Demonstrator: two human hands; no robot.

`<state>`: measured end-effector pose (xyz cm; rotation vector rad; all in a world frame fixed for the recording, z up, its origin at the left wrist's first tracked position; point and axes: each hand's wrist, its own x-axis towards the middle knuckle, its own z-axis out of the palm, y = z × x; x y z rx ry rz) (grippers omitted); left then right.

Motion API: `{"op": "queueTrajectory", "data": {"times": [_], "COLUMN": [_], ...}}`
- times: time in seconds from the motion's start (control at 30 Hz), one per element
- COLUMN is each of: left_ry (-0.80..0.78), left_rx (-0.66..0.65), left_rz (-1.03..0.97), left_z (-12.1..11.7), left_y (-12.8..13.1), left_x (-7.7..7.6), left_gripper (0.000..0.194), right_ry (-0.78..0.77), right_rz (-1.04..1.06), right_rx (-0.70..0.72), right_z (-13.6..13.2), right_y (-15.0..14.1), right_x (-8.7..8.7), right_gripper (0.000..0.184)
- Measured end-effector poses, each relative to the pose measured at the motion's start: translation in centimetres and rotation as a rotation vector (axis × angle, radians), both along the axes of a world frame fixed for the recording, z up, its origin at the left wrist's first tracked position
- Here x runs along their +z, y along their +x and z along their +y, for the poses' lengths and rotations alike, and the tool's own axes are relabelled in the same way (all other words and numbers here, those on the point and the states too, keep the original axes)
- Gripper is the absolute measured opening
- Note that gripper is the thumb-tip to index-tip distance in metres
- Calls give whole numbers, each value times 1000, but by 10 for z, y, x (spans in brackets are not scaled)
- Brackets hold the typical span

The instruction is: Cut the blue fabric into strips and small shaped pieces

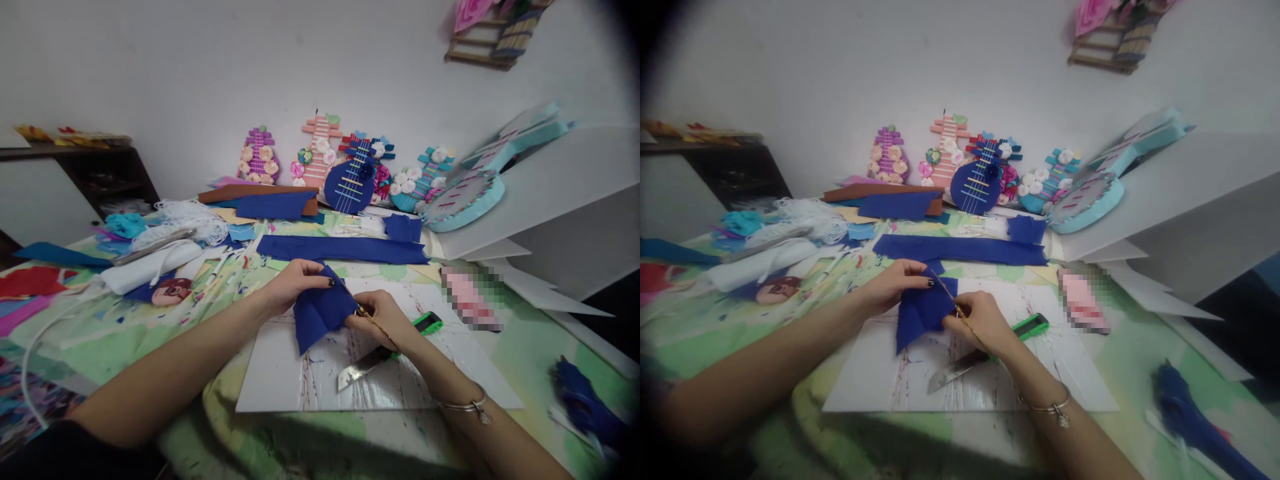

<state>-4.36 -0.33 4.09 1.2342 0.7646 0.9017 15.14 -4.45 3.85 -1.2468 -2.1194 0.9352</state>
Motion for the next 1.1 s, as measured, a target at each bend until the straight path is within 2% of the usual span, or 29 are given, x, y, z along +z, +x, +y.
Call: {"op": "queueTrajectory", "data": {"times": [0.4, 0.87, 1.1], "left_ry": [9, -54, -10], "left_rx": [-17, 2, -10], "left_rz": [-4, 24, 14], "left_z": [0, -1, 1], "left_y": [2, 2, 1], "left_x": [-4, -3, -5], "left_gripper": [15, 18, 14], "right_ry": [3, 5, -3], "right_rz": [-26, -21, -19], "right_rx": [-37, -76, -105], "right_z": [1, 4, 4], "right_y": [-1, -3, -3], "right_x": [0, -6, -6], "right_gripper": [19, 21, 25]}}
